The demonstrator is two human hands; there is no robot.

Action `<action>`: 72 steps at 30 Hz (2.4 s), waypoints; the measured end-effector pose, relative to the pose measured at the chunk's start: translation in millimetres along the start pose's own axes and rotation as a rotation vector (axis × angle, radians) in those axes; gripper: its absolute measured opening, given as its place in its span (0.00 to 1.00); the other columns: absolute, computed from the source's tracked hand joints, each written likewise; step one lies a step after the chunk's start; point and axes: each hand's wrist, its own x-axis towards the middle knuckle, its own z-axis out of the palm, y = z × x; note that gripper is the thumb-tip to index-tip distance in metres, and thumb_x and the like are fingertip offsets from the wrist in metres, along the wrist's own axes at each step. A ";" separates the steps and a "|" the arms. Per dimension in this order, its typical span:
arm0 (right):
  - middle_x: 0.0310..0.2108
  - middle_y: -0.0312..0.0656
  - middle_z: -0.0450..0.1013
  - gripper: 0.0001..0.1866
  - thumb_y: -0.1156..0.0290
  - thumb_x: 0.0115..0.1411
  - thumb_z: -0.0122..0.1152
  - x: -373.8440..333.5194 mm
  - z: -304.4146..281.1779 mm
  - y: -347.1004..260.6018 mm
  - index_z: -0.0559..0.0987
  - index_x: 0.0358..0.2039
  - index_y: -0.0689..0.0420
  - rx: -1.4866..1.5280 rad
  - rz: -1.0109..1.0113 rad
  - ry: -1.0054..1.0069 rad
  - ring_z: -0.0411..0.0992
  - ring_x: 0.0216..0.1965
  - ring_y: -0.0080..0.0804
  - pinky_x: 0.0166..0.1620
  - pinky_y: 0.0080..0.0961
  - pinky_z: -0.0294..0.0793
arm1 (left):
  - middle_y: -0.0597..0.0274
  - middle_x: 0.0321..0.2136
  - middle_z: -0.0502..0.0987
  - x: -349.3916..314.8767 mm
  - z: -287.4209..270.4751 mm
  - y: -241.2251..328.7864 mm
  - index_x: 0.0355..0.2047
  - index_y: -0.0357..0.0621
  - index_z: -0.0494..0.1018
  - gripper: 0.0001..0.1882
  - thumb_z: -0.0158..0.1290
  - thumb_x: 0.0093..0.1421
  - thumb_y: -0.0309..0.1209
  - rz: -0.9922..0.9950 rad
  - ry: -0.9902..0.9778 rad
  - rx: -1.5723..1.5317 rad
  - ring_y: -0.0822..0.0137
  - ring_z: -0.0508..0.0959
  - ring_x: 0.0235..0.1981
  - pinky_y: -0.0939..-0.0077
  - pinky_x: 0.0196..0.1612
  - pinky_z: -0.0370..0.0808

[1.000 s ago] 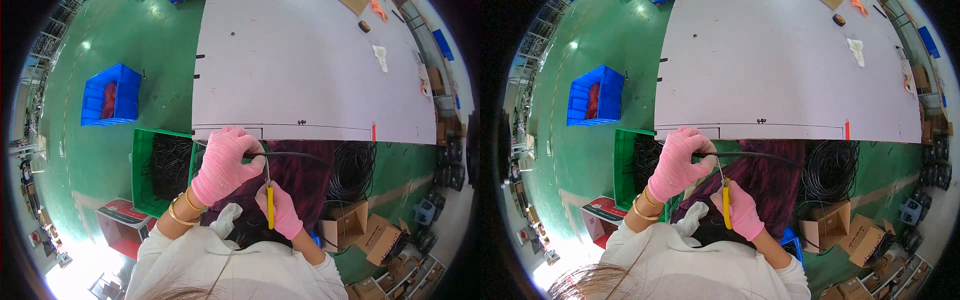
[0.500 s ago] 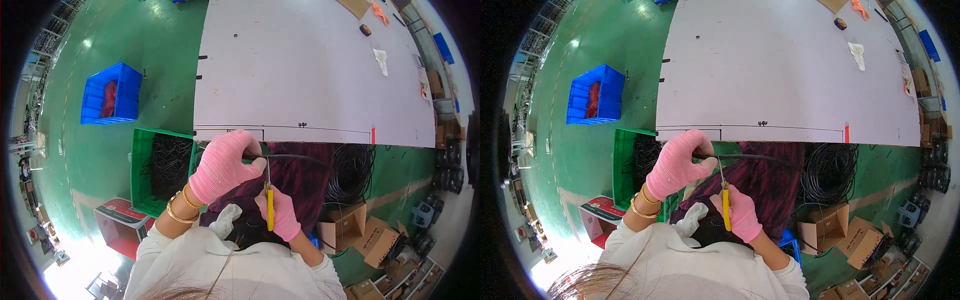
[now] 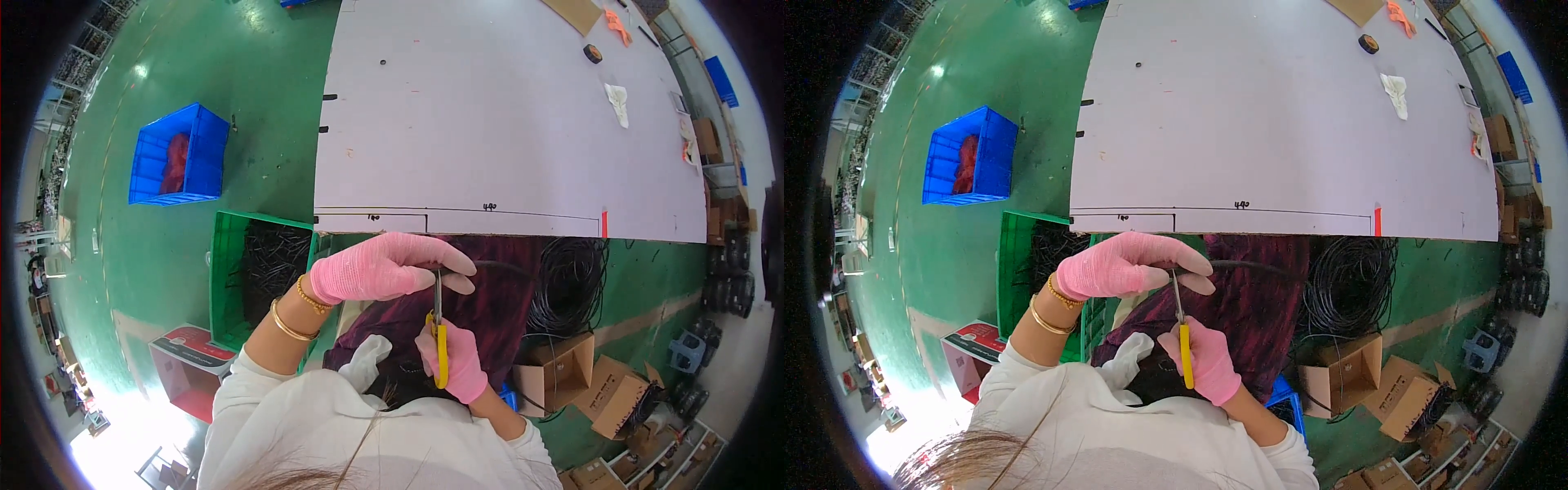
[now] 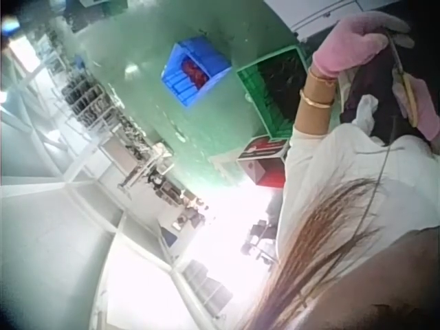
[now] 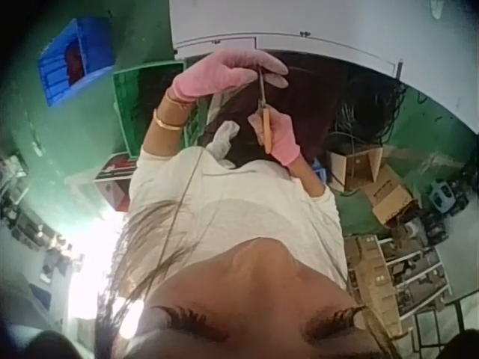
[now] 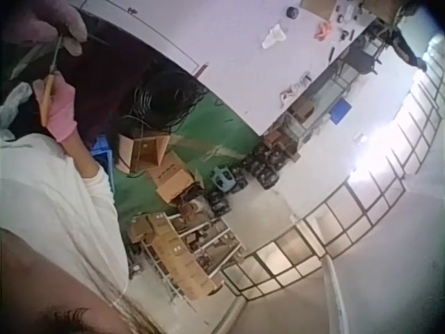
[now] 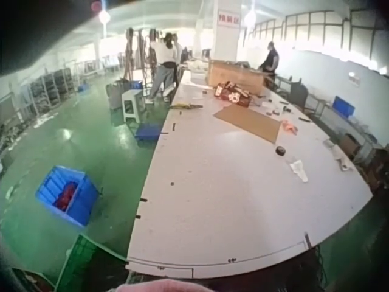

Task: Cutting black electrical cables to a specific length using a pair of scissors on a workbench.

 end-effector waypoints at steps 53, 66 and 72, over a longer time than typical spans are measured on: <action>0.23 0.45 0.74 0.14 0.69 0.41 0.70 120.6 26.5 -170.9 0.78 0.31 0.57 -1.424 -0.655 -0.267 0.70 0.25 0.49 0.31 0.36 0.71 | 0.59 0.36 0.74 -24.4 -5.1 -83.9 0.34 0.43 0.73 0.11 0.53 0.48 0.31 0.617 1.180 1.224 0.59 0.75 0.42 0.61 0.49 0.73; 0.23 0.47 0.73 0.14 0.67 0.43 0.70 122.1 29.6 -169.4 0.76 0.29 0.57 -1.444 -0.624 -0.231 0.71 0.25 0.51 0.30 0.39 0.71 | 0.61 0.36 0.73 -25.3 -6.6 -85.7 0.35 0.45 0.72 0.12 0.53 0.49 0.31 0.605 1.194 1.227 0.61 0.76 0.40 0.64 0.48 0.73; 0.18 0.46 0.67 0.10 0.73 0.49 0.68 105.6 3.8 -159.1 0.74 0.27 0.62 -1.231 -0.456 -0.114 0.67 0.19 0.38 0.26 0.29 0.66 | 0.65 0.39 0.74 -19.9 -9.2 -84.3 0.35 0.50 0.72 0.13 0.55 0.46 0.26 0.578 1.197 1.165 0.61 0.75 0.39 0.67 0.44 0.72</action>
